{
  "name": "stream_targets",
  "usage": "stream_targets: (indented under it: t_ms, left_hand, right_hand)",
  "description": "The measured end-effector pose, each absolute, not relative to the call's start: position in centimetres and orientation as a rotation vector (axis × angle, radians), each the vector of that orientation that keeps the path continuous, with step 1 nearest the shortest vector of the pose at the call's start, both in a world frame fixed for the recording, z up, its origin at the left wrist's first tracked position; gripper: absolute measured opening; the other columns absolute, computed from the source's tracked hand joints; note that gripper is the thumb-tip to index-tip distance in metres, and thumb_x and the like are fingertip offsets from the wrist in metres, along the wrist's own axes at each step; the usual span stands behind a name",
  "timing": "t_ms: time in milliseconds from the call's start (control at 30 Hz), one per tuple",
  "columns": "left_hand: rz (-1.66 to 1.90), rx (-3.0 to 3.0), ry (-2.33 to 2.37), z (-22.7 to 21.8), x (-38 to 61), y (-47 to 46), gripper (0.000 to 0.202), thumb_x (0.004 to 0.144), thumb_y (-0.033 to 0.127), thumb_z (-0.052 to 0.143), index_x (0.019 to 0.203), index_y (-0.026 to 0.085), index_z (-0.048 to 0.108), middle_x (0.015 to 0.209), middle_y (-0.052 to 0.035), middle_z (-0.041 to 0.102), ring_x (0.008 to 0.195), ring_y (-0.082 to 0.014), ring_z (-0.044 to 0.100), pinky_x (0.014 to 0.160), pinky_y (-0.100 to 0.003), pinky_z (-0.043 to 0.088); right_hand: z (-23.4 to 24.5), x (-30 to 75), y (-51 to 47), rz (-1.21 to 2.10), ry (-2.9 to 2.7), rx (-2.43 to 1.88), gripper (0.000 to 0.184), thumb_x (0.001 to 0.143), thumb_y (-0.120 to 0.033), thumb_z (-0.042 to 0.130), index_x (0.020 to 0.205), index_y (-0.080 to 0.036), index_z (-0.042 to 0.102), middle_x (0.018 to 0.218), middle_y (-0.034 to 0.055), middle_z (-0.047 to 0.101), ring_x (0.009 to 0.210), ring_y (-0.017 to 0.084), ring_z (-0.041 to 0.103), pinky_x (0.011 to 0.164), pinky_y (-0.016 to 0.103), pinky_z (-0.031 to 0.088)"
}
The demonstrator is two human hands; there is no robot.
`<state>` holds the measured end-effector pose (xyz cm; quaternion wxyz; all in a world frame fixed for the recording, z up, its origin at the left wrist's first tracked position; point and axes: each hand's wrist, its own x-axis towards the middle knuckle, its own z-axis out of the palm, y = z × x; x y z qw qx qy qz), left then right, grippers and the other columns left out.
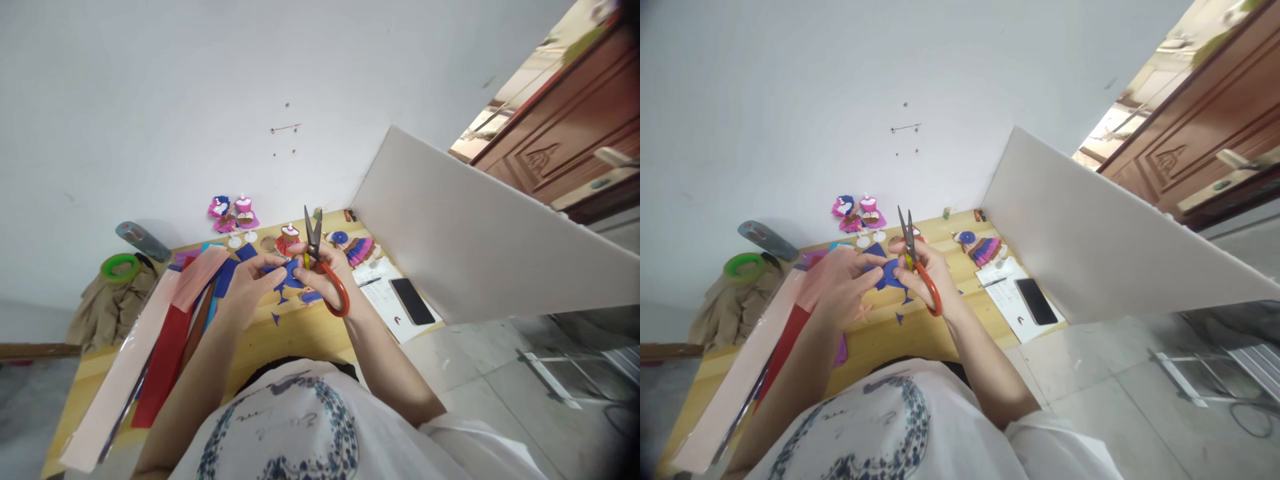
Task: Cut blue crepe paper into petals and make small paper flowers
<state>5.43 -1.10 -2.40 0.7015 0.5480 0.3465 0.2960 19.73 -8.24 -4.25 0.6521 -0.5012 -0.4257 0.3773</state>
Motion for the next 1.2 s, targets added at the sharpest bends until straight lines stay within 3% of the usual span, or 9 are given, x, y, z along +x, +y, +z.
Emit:
stream_targets:
  t_ms: [400,600,767,1067,1200]
  left_hand:
    - [0.711,1.203,0.736,-2.4,5.4,-1.1,0.035,0.061,0.047,0.084,0.064,0.015,0.071,0.063,-0.0025,0.065,0.063,-0.0135,0.058,0.063,-0.026,0.048]
    - [0.665,1.033,0.690,-2.8,5.7,-1.7,0.043,0.063,0.037,0.085,0.098,0.018,0.071,0.076,-0.0011,0.065,0.071,-0.0143,0.061,0.070,-0.028,0.052]
    - [0.588,0.891,0.676,-3.1,6.3,-2.1,0.035,0.057,0.033,0.089,0.083,0.015,0.072,0.087,-0.0066,0.072,0.077,-0.0159,0.064,0.069,-0.028,0.055]
    - [0.754,0.957,0.722,-3.2,6.1,-2.0,0.020,0.064,0.030,0.080,0.069,0.014,0.069,0.063,-0.0001,0.064,0.060,-0.0116,0.059,0.062,-0.024,0.047]
    - [0.748,1.000,0.701,-3.1,5.9,-2.2,0.025,0.069,0.037,0.077,0.074,0.015,0.069,0.069,-0.0018,0.067,0.065,-0.0136,0.062,0.062,-0.025,0.047]
  right_hand:
    - [-3.6,20.6,-8.8,0.746,-1.099,-1.186,0.030,0.071,-0.032,0.079,0.096,-0.017,0.070,0.069,-0.0024,0.054,0.058,0.009,0.048,0.054,0.023,0.043]
    - [-3.7,20.0,-8.5,0.736,-0.981,-1.136,0.031,0.069,-0.033,0.080,0.094,-0.018,0.069,0.067,-0.0034,0.053,0.058,0.010,0.048,0.055,0.023,0.041]
    - [-3.7,19.5,-8.2,0.700,-0.932,-1.126,0.029,0.069,-0.029,0.077,0.094,-0.019,0.067,0.064,-0.0052,0.050,0.055,0.009,0.046,0.056,0.024,0.041]
    - [-3.2,19.2,-8.1,0.785,-0.840,-1.141,0.039,0.061,-0.037,0.082,0.092,-0.019,0.068,0.064,-0.0050,0.051,0.053,0.008,0.044,0.050,0.023,0.037]
    - [-3.2,19.2,-8.1,0.784,-0.823,-1.145,0.039,0.060,-0.037,0.082,0.091,-0.020,0.067,0.064,-0.0055,0.051,0.053,0.008,0.044,0.050,0.023,0.037]
